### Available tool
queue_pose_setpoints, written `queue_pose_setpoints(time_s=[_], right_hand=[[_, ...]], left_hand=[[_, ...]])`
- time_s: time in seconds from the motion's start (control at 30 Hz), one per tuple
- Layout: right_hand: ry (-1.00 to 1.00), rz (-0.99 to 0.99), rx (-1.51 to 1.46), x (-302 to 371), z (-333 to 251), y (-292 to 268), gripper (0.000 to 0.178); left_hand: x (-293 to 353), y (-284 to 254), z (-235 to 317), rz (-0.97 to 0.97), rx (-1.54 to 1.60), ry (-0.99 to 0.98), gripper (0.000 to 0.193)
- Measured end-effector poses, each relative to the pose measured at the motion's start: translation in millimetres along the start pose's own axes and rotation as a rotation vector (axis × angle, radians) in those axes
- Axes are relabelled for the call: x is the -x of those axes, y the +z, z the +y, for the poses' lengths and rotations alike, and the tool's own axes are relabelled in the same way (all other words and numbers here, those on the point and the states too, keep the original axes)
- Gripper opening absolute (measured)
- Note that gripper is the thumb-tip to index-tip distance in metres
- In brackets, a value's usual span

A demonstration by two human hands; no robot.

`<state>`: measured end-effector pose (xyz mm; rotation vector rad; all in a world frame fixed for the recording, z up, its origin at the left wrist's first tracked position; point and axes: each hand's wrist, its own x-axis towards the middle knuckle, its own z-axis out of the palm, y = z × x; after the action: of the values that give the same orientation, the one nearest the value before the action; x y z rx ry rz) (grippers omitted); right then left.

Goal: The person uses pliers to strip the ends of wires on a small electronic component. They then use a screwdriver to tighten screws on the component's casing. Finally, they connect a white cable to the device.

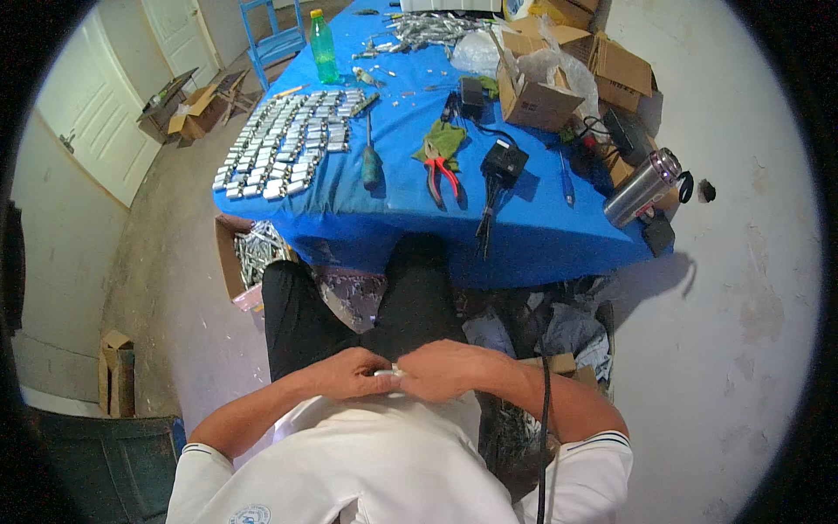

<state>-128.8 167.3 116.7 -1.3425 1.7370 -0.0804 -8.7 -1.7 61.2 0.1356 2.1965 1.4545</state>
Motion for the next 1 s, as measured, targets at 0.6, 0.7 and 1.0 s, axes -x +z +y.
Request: queue_pose_setpoints(time_s=[0.6,0.7,1.0], right_hand=[[0.009,0.078,0.146,-7.9,-4.5,24.2,0.042],[-0.194,0.250,0.035,-14.6,18.3,46.5,0.047],[-0.506,0.457,-0.168,-2.2,-5.9,49.4,0.016]], left_hand=[[-12.7,34.4,2.9,0.241,-0.394,-0.017,0.027],[-3.9,31.3,-2.1,0.258,-0.352,0.115,0.026],[23.4,23.1,25.8,0.235,-0.063,0.020,0.027]])
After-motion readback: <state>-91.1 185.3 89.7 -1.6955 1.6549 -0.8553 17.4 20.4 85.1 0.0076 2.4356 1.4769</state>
